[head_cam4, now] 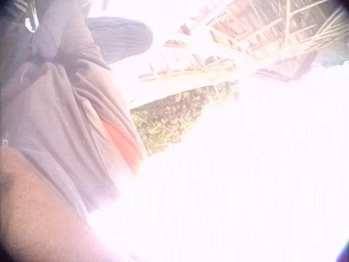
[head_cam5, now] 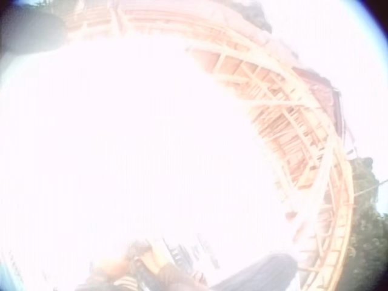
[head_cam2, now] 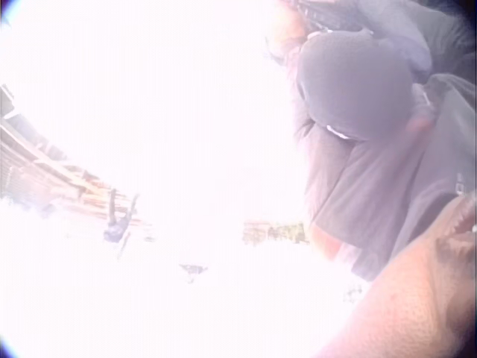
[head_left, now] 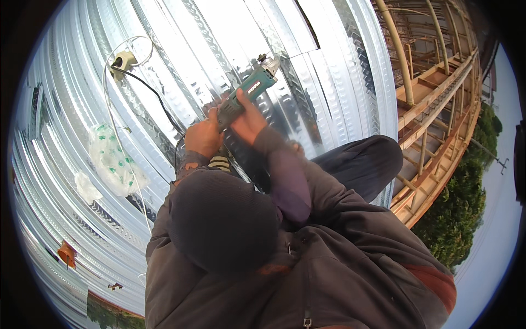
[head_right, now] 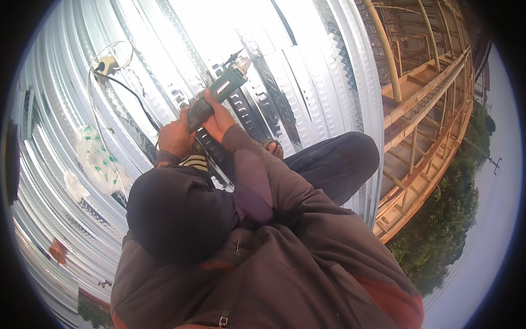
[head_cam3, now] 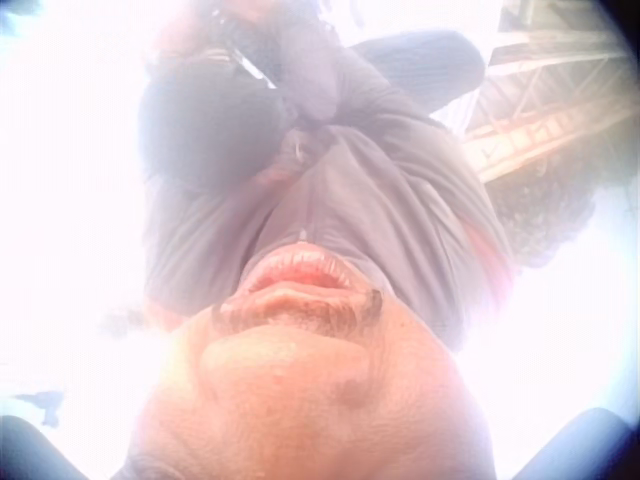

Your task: The person uses an angle grinder to cut a corrugated metal sheet on a roof. They guide the tool along the sheet, repositioning as needed, and remove a cut section by hand.

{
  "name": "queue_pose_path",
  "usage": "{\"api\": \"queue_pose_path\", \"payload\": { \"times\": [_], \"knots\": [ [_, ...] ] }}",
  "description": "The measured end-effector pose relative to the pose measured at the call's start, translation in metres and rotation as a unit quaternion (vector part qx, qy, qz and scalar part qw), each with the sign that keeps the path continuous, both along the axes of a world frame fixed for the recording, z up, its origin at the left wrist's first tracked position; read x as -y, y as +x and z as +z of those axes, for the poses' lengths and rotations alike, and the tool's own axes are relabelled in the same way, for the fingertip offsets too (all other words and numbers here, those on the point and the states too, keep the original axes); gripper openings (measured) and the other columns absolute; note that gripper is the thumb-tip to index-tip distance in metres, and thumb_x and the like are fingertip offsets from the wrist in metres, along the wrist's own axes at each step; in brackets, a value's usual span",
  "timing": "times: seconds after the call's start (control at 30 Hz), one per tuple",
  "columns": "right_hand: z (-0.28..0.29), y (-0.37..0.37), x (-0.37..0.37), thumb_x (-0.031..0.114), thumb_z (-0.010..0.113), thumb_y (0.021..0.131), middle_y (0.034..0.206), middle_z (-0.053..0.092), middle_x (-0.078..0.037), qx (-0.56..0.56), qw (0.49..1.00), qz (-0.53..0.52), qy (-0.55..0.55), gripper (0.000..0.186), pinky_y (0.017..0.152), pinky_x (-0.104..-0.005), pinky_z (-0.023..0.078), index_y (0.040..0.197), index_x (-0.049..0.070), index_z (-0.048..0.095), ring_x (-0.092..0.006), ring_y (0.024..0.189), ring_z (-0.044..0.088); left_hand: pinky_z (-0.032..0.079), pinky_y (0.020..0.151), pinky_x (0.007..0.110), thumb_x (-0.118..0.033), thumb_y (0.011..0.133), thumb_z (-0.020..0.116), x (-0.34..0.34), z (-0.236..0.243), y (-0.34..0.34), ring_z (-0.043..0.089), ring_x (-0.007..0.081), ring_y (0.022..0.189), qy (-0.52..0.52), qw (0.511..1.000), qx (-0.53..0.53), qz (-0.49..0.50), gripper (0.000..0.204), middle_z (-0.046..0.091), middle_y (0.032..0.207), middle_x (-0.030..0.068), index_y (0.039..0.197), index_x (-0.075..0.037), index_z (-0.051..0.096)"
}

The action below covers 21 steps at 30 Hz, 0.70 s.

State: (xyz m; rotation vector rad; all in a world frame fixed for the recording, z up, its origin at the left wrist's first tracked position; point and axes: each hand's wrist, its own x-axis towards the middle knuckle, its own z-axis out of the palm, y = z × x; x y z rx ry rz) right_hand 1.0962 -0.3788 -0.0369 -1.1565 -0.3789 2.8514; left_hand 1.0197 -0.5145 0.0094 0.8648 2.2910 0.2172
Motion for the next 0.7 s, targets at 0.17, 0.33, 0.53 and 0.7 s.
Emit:
{"api": "queue_pose_path", "payload": {
  "times": [0.17,0.33,0.53,0.7],
  "knots": [
    [-0.008,-0.009,0.005,0.028,0.070,0.091,0.108,0.058,-0.009,0.099,0.989,-0.109,0.005,0.043,0.095,-0.0406,0.048,0.122,0.005,0.052,-0.0237,0.103,0.059,0.055,0.067,0.047,-0.022,0.078,0.073,-0.024,-0.001,-0.009,0.070,0.0379,0.075,-0.026,0.996,-0.009,-0.082,0.055,0.071,0.081,0.0176,0.123,-0.008,0.046],
    [-0.008,-0.018,0.014,0.024,0.068,0.091,0.104,0.056,-0.007,0.109,0.980,-0.166,0.002,0.041,0.091,-0.0389,0.049,0.124,0.005,0.053,-0.0223,0.104,0.058,0.055,0.066,0.048,-0.023,0.077,0.074,-0.025,0.002,-0.021,0.069,0.0390,0.073,-0.045,0.990,-0.030,-0.127,0.052,0.070,0.078,0.0189,0.118,-0.008,0.046],
    [-0.003,-0.024,0.015,0.018,0.074,0.084,0.094,0.058,-0.006,0.120,0.968,-0.215,-0.037,0.031,0.076,-0.0382,0.054,0.105,0.005,0.055,-0.0215,0.087,0.063,0.055,0.066,0.049,-0.023,0.076,0.074,-0.029,0.007,-0.024,0.069,0.0398,0.073,-0.052,0.989,-0.043,-0.133,0.046,0.069,0.077,0.0196,0.112,-0.009,0.047],
    [-0.006,-0.022,0.008,0.016,0.074,0.083,0.089,0.058,-0.007,0.103,0.971,-0.213,-0.041,0.032,0.071,-0.0392,0.054,0.105,0.006,0.054,-0.0214,0.083,0.063,0.054,0.065,0.049,-0.022,0.076,0.073,-0.036,0.006,-0.022,0.068,0.0399,0.072,-0.037,0.987,-0.057,-0.144,0.045,0.068,0.075,0.0193,0.109,-0.009,0.046]
  ]
}}
